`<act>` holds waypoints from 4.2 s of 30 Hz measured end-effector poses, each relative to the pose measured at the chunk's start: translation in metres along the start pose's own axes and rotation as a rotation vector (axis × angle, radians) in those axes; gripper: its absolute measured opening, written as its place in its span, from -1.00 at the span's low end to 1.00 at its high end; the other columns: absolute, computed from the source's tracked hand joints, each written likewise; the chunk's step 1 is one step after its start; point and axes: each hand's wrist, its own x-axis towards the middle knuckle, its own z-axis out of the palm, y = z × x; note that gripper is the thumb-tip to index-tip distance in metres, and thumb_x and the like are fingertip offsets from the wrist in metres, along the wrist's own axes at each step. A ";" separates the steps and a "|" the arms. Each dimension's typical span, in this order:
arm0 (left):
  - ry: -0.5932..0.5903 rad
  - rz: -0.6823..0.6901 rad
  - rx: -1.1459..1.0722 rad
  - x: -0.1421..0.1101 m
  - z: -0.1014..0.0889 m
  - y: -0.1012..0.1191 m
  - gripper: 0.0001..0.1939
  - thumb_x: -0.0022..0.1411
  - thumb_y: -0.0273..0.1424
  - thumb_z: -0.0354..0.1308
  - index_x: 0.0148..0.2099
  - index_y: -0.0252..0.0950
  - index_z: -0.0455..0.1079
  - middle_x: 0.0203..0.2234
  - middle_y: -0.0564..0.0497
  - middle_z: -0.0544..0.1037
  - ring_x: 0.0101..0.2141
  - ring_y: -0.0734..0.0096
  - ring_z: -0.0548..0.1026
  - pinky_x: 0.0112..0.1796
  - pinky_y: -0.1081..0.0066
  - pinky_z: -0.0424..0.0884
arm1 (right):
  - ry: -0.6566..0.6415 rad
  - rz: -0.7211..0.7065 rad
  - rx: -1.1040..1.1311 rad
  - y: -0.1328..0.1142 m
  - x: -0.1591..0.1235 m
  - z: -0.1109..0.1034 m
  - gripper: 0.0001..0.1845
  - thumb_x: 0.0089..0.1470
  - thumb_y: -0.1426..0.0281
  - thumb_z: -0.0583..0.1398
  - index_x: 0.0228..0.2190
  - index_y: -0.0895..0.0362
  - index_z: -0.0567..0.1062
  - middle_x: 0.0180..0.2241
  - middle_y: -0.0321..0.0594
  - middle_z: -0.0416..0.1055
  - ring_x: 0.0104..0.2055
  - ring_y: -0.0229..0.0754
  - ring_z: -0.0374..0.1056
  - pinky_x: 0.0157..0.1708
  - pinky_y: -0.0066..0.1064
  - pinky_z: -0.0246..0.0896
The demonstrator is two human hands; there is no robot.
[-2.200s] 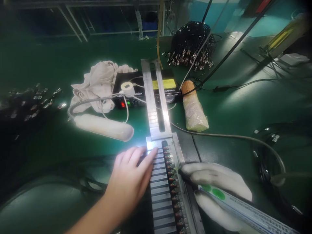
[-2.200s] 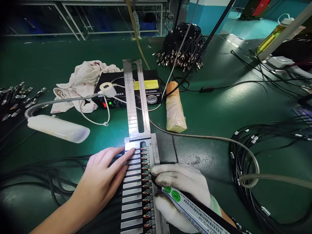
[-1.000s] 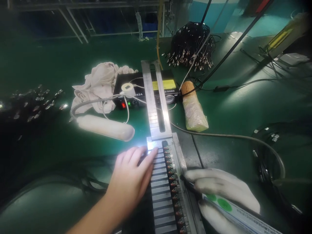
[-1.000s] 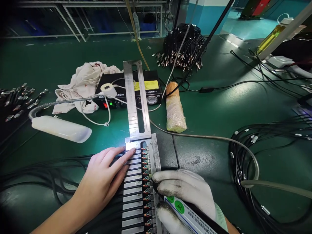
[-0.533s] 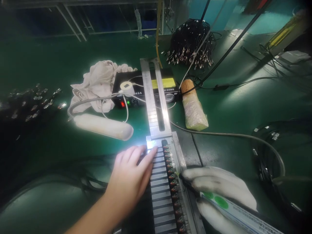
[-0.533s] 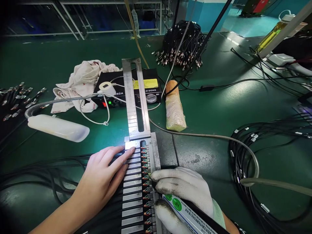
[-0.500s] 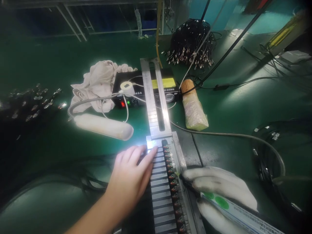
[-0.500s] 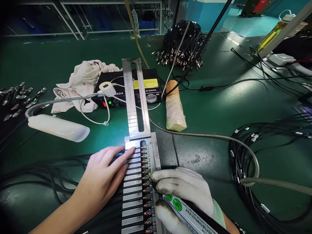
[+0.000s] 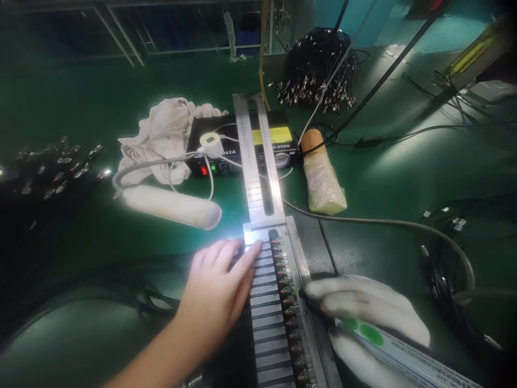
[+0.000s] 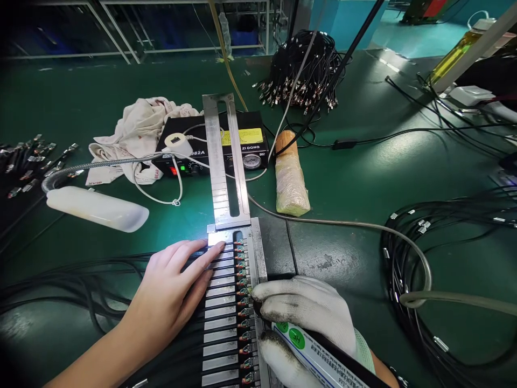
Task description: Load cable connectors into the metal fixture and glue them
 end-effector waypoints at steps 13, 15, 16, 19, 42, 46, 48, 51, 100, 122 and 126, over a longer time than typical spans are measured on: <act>0.003 -0.029 -0.020 -0.002 0.004 0.000 -0.61 0.44 -0.47 -0.07 0.26 -0.25 0.26 -0.02 -0.19 0.44 -0.03 0.06 0.36 -0.13 0.13 0.28 | -0.007 0.013 0.018 0.006 -0.006 0.002 -0.65 -0.01 0.55 0.27 -0.12 0.16 0.49 -0.11 -0.01 0.58 -0.13 0.03 0.57 -0.19 -0.20 0.58; 0.014 -0.027 -0.022 -0.001 0.004 0.000 -0.61 0.44 -0.47 -0.08 0.25 -0.26 0.27 -0.03 -0.18 0.44 -0.04 0.06 0.37 -0.14 0.13 0.28 | 0.011 0.008 -0.013 0.002 -0.004 0.000 -0.70 0.01 0.55 0.26 -0.15 0.15 0.51 -0.13 -0.03 0.59 -0.16 0.01 0.58 -0.21 -0.23 0.59; 0.019 -0.026 -0.021 -0.001 0.004 0.000 -0.61 0.44 -0.47 -0.08 0.25 -0.26 0.27 -0.03 -0.18 0.44 -0.04 0.07 0.37 -0.14 0.14 0.28 | 0.021 0.010 -0.032 0.000 -0.004 -0.001 -0.73 0.03 0.54 0.25 -0.17 0.14 0.51 -0.14 -0.04 0.60 -0.17 -0.01 0.58 -0.22 -0.25 0.58; 0.007 -0.017 -0.012 0.000 0.002 0.001 -0.62 0.43 -0.48 -0.07 0.24 -0.29 0.29 -0.04 -0.20 0.45 -0.05 0.07 0.38 -0.15 0.14 0.30 | 0.048 0.037 -0.082 -0.007 -0.006 -0.003 -0.79 0.05 0.53 0.23 -0.23 0.09 0.53 -0.17 -0.09 0.61 -0.22 -0.05 0.59 -0.24 -0.31 0.57; 0.004 -0.014 -0.013 0.000 0.000 0.001 -0.62 0.43 -0.48 -0.05 0.23 -0.30 0.30 -0.03 -0.20 0.45 -0.04 0.05 0.38 -0.15 0.14 0.28 | 0.011 0.029 -0.022 -0.007 -0.010 -0.001 -0.62 -0.04 0.63 0.22 -0.15 0.11 0.51 -0.16 -0.09 0.61 -0.19 -0.04 0.59 -0.22 -0.30 0.58; -0.002 -0.027 -0.029 -0.001 0.002 0.001 -0.62 0.43 -0.47 -0.05 0.25 -0.29 0.28 -0.02 -0.20 0.44 -0.03 0.05 0.37 -0.13 0.14 0.27 | 0.001 0.035 -0.034 -0.010 -0.008 -0.001 -0.65 -0.05 0.62 0.21 -0.19 0.11 0.52 -0.18 -0.11 0.62 -0.22 -0.06 0.59 -0.24 -0.33 0.57; 0.004 -0.028 -0.032 -0.002 0.003 0.000 -0.62 0.44 -0.47 -0.06 0.25 -0.28 0.28 -0.02 -0.19 0.44 -0.03 0.05 0.37 -0.14 0.14 0.27 | 0.009 0.020 -0.041 -0.009 -0.008 0.000 -0.67 -0.05 0.61 0.20 -0.21 0.12 0.52 -0.20 -0.10 0.62 -0.24 -0.07 0.60 -0.26 -0.34 0.57; 0.005 -0.027 -0.027 -0.001 0.003 0.000 -0.62 0.44 -0.47 -0.06 0.25 -0.28 0.28 -0.02 -0.19 0.44 -0.03 0.05 0.37 -0.14 0.13 0.27 | 0.084 -0.035 -0.044 -0.004 -0.009 0.005 -0.70 -0.06 0.59 0.18 -0.24 0.14 0.53 -0.24 -0.10 0.63 -0.28 -0.10 0.60 -0.30 -0.38 0.56; 0.006 -0.003 -0.005 0.001 -0.001 0.000 -0.63 0.43 -0.46 -0.05 0.23 -0.31 0.30 -0.05 -0.22 0.45 -0.07 0.06 0.38 -0.19 0.16 0.29 | 0.003 0.047 -0.018 -0.012 -0.017 -0.001 -0.66 -0.04 0.62 0.20 -0.18 0.13 0.51 -0.16 -0.07 0.61 -0.20 -0.07 0.58 -0.22 -0.31 0.56; -0.010 -0.008 -0.007 0.000 -0.001 0.000 -0.63 0.44 -0.46 -0.06 0.24 -0.30 0.29 -0.04 -0.21 0.45 -0.05 0.06 0.38 -0.16 0.14 0.29 | -0.005 0.047 -0.033 -0.013 -0.016 -0.001 -0.67 -0.01 0.61 0.21 -0.17 0.12 0.51 -0.18 -0.09 0.62 -0.22 -0.07 0.59 -0.27 -0.31 0.56; -0.008 -0.013 -0.002 0.000 -0.001 0.001 -0.62 0.43 -0.46 -0.06 0.24 -0.28 0.29 -0.04 -0.20 0.45 -0.06 0.06 0.39 -0.17 0.16 0.29 | -0.008 0.038 -0.016 -0.013 -0.016 -0.001 -0.66 -0.04 0.63 0.23 -0.18 0.14 0.52 -0.17 -0.08 0.61 -0.19 -0.05 0.59 -0.25 -0.31 0.58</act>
